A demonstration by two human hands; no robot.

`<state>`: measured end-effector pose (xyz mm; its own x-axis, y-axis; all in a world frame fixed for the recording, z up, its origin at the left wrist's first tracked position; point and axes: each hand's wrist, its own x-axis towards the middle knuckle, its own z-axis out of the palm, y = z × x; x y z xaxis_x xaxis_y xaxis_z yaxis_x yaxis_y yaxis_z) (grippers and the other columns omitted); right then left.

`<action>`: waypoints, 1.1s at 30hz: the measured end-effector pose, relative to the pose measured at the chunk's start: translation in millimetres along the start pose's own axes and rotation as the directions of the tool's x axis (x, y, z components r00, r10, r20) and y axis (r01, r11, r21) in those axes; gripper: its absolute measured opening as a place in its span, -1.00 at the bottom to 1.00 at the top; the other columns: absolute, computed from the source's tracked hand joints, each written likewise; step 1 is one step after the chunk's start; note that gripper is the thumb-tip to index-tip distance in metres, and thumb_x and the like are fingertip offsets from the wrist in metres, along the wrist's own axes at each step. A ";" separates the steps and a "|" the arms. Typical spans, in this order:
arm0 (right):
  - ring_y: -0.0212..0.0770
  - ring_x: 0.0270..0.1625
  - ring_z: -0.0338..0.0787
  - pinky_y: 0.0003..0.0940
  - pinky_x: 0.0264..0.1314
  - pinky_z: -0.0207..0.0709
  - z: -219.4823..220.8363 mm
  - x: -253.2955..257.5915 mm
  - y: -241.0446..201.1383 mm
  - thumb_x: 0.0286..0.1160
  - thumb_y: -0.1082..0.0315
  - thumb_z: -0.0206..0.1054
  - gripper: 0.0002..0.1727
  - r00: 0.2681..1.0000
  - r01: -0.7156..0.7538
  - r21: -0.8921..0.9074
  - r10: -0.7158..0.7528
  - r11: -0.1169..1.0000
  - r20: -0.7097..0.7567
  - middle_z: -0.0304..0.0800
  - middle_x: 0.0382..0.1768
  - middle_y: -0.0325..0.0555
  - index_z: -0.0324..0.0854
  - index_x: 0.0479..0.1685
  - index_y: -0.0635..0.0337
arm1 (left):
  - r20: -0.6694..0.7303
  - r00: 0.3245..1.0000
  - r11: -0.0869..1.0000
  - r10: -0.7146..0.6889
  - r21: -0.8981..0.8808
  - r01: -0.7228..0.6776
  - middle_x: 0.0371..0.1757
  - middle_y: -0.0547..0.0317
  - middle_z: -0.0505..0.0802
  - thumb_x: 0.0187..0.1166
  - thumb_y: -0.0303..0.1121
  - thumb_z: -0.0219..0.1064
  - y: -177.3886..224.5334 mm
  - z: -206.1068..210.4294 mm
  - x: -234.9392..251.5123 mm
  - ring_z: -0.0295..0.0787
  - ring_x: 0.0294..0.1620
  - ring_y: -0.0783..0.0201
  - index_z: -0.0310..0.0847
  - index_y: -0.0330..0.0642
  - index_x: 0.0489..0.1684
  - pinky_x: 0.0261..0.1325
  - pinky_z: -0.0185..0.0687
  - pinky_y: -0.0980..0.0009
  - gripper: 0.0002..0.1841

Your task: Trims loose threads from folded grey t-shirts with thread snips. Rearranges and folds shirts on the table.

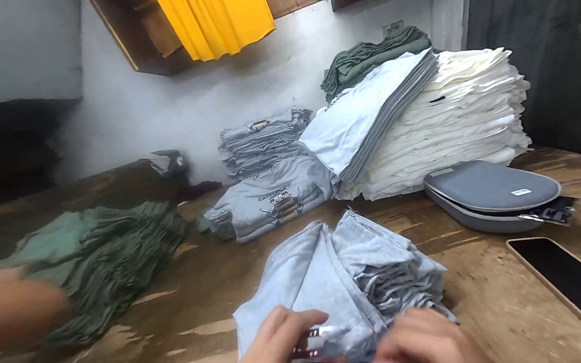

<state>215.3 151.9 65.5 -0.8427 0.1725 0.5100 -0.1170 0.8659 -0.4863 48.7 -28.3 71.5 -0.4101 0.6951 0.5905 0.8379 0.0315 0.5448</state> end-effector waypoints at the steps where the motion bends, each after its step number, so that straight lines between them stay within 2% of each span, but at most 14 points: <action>1: 0.03 -0.17 0.80 0.07 -0.01 0.63 6.8 5.4 0.2 0.46 0.11 0.53 -0.72 0.992 -0.053 -0.009 0.051 0.999 -0.118 0.84 -0.30 0.00 0.88 -0.17 0.15 | 0.002 1.000 1.000 -0.002 0.002 0.002 -0.19 -0.10 0.74 0.39 -0.25 0.62 3.0 5.8 3.7 0.67 -0.26 0.27 0.79 -0.36 0.13 -0.22 0.61 0.46 -0.57; 3: 0.05 -0.04 0.79 0.07 0.06 0.63 21.9 11.4 6.3 0.34 0.24 0.59 -0.78 0.962 -0.100 0.001 0.096 0.995 -0.257 0.84 -0.16 0.02 0.94 -0.08 0.07 | 0.004 1.000 0.999 -0.009 0.035 0.009 -0.05 -0.16 0.74 0.43 -0.16 0.59 6.9 14.7 8.0 0.68 -0.13 0.18 0.74 -0.35 0.26 -0.12 0.64 0.37 -0.48; 5: -0.05 -0.05 0.79 -0.08 0.07 0.65 30.9 10.0 14.1 0.27 0.38 0.59 -0.88 0.922 -0.103 0.078 0.125 0.992 -0.366 0.85 -0.21 -0.03 0.97 -0.25 0.05 | -0.016 1.000 0.996 0.006 0.094 -0.004 -0.02 -0.15 0.79 0.50 -0.26 0.51 8.7 16.8 9.6 0.74 -0.10 0.09 0.79 -0.26 0.22 -0.06 0.69 0.22 -0.61; 8: -0.43 -0.16 0.72 -0.58 -0.13 0.61 26.4 6.1 18.3 0.28 0.36 0.64 -0.94 0.893 -0.110 0.287 0.222 0.952 -0.393 0.79 -0.24 -0.13 0.93 -0.34 0.12 | -0.028 0.998 0.976 0.056 0.211 -0.049 -0.12 -0.07 0.87 0.50 -0.40 0.47 10.4 13.0 8.9 0.80 -0.15 -0.02 0.89 -0.17 0.03 -0.06 0.68 0.03 -0.78; 12: -0.51 -0.21 0.67 -0.64 -0.22 0.54 28.0 7.8 17.1 0.37 0.39 0.56 -0.93 0.871 -0.097 0.432 0.286 0.897 -0.399 0.76 -0.21 -0.18 0.86 -0.30 0.21 | 0.007 0.996 0.959 0.085 0.270 -0.084 -0.10 -0.05 0.88 0.53 -0.40 0.43 16.3 19.0 10.5 0.80 -0.13 -0.06 0.90 -0.13 0.04 -0.08 0.63 -0.02 -0.79; 18: -0.44 -0.09 0.66 -0.60 -0.06 0.58 34.5 12.4 14.1 0.46 0.42 0.46 -0.88 0.901 0.051 0.421 0.140 0.906 -0.411 0.67 -0.15 -0.06 0.75 -0.28 0.33 | 0.019 0.990 0.945 0.139 0.298 -0.138 -0.21 0.11 0.90 0.50 -0.39 0.43 16.0 28.5 17.2 0.79 -0.22 0.04 0.93 -0.04 -0.15 -0.18 0.60 0.07 -0.86; 21: -0.38 0.08 0.67 -0.50 0.14 0.57 31.3 9.0 28.7 0.36 0.37 0.31 -0.83 0.901 0.145 0.359 0.027 0.922 -0.433 0.66 -0.08 -0.08 0.59 -0.16 0.26 | -0.033 0.997 0.977 0.076 0.201 -0.068 -0.12 -0.03 0.87 0.49 -0.43 0.45 10.4 18.1 17.0 0.82 -0.14 0.01 0.88 -0.16 -0.01 -0.07 0.69 0.03 -0.81; 22: -0.30 0.14 0.67 -0.42 0.21 0.56 29.7 7.6 29.6 0.36 0.31 0.29 -0.77 0.907 0.151 0.316 -0.004 0.937 -0.421 0.66 -0.05 -0.03 0.58 -0.10 0.26 | -0.036 0.998 0.986 0.049 0.158 -0.042 -0.09 -0.05 0.85 0.50 -0.41 0.46 7.4 14.0 17.1 0.80 -0.12 0.05 0.85 -0.19 0.07 -0.06 0.72 0.10 -0.77; 24: -0.02 0.19 0.71 -0.05 0.26 0.56 31.0 6.9 21.8 0.35 0.20 0.37 -0.67 0.923 0.120 0.180 -0.043 0.976 -0.383 0.75 0.01 0.12 0.69 -0.03 0.25 | 0.015 1.000 0.996 -0.009 0.088 0.008 -0.08 -0.12 0.80 0.47 -0.28 0.53 2.3 7.4 15.5 0.75 -0.14 0.09 0.76 -0.30 0.23 -0.10 0.70 0.21 -0.59; 26: 0.10 0.18 0.74 0.13 0.23 0.53 38.3 9.2 14.0 0.40 0.11 0.49 -0.68 0.938 0.091 -0.001 -0.086 0.996 -0.336 0.80 0.06 0.13 0.80 0.03 0.08 | 0.128 0.990 0.998 -0.060 0.032 0.057 -0.09 -0.21 0.77 0.34 -0.13 0.65 -0.4 3.6 11.0 0.72 -0.18 0.05 0.62 -0.43 0.34 -0.10 0.68 0.16 -0.33; 28: 0.03 0.12 0.78 0.01 0.23 0.55 43.6 9.3 16.0 0.48 0.17 0.52 -0.84 0.930 0.136 -0.116 -0.167 0.984 -0.328 0.86 -0.01 0.05 0.91 -0.09 -0.06 | 0.201 0.976 0.996 -0.085 -0.002 0.087 -0.15 -0.20 0.80 0.31 -0.25 0.66 -3.0 4.9 4.7 0.75 -0.19 0.03 0.67 -0.45 0.14 -0.07 0.70 0.11 -0.47; 30: -0.05 -0.03 0.82 -0.13 0.12 0.64 36.0 5.6 23.8 0.53 0.33 0.46 -0.89 0.935 0.202 -0.153 -0.237 0.967 -0.264 0.88 -0.18 -0.03 0.92 -0.26 -0.01 | 0.184 0.979 0.995 -0.089 -0.019 0.094 -0.30 -0.10 0.82 0.35 -0.47 0.55 -7.0 6.9 -1.9 0.77 -0.29 0.11 0.81 -0.40 -0.16 -0.17 0.70 0.19 -0.80; 32: -0.01 -0.10 0.87 0.00 0.06 0.67 16.8 -0.1 20.7 0.53 0.36 0.42 -0.86 0.981 0.126 -0.236 -0.157 0.964 -0.117 0.90 -0.24 -0.04 0.92 -0.29 0.04 | 0.138 0.987 0.995 -0.082 -0.040 0.088 -0.35 -0.04 0.82 0.36 -0.56 0.48 -10.9 4.9 -5.8 0.74 -0.33 0.19 0.84 -0.37 -0.25 -0.22 0.66 0.29 -0.90; 33: 0.02 -0.10 0.86 0.11 0.11 0.58 9.6 -2.4 15.1 0.53 0.25 0.45 -0.84 0.994 0.048 -0.285 -0.074 0.957 -0.081 0.91 -0.21 -0.03 0.91 -0.32 0.03 | 0.102 0.992 0.995 -0.067 -0.064 0.074 -0.34 -0.04 0.80 0.38 -0.57 0.46 -12.9 4.4 -7.7 0.73 -0.34 0.22 0.82 -0.38 -0.25 -0.24 0.65 0.33 -0.91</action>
<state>210.5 160.0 50.2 -0.7866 0.1456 0.6001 -0.0028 0.9709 -0.2393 42.6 -30.9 57.3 -0.4263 0.7613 0.4885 0.7807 0.0368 0.6239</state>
